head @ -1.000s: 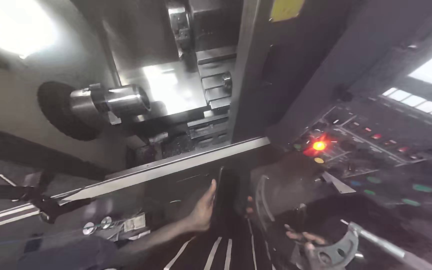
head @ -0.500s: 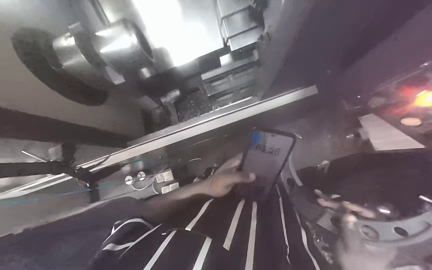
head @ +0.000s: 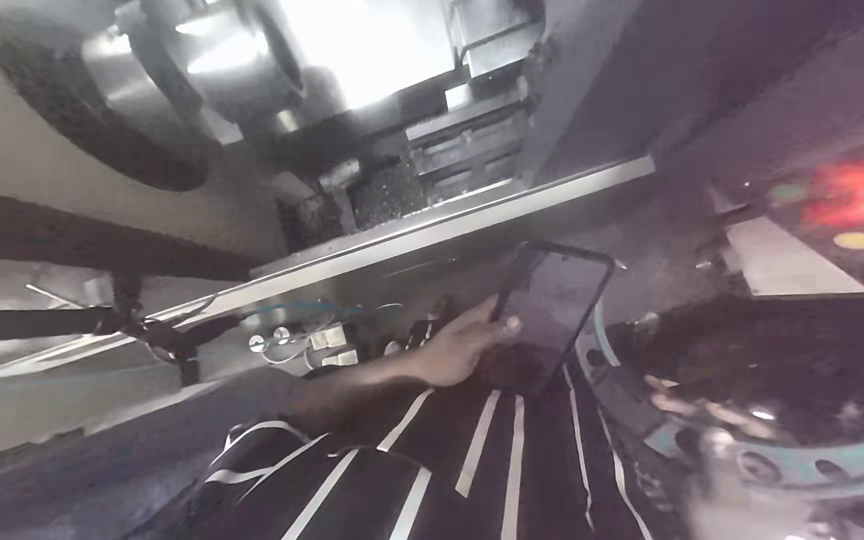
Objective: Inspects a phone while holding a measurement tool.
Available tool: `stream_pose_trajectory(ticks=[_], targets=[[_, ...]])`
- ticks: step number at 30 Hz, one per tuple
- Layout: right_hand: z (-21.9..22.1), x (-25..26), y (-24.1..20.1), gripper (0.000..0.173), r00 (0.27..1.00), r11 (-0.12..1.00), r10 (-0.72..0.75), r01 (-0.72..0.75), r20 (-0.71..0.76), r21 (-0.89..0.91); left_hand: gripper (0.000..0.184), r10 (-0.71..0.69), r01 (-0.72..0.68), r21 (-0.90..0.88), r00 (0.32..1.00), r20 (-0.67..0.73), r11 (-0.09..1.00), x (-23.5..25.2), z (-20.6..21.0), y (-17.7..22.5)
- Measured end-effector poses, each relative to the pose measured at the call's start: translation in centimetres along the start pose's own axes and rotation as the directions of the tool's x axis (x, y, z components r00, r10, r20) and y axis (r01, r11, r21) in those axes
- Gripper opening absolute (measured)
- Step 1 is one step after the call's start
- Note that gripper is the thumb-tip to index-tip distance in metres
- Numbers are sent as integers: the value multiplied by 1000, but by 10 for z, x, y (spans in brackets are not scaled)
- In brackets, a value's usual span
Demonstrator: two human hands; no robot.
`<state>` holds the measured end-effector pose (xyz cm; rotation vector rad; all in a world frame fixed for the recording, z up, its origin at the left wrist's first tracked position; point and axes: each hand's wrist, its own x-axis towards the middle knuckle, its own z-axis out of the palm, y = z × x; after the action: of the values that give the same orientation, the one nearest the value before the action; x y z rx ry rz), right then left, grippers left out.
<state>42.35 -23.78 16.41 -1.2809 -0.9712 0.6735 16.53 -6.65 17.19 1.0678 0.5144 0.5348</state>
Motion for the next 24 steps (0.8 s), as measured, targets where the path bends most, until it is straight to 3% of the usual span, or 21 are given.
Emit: stream_pose_trajectory(ticks=[4, 6, 13, 19, 24], targets=[[-2, -2, 2, 23, 1000, 1000, -19, 19, -5, 13, 70, 71, -72, 87, 997, 6, 994, -7, -1, -7], [-1, -3, 0, 23, 1000, 1000, -12, 12, -15, 24, 74, 115, -111, 163, 993, -19, 980, -10, 1, -8], [-2, -13, -2, 24, 1000, 1000, 16, -16, -7, -8, 46, 54, -42, 161, 996, -67, 986, -15, 6, -4], [2, -21, -1, 23, 998, 998, 61, -61, 1, 9, 43, 73, -72, 101, 997, -7, 992, -13, 4, -5], [2, -23, 4, 24, 998, 998, 70, -70, -4, -4, 54, 56, -58, 35, 997, 48, 998, -14, 1, -6]])
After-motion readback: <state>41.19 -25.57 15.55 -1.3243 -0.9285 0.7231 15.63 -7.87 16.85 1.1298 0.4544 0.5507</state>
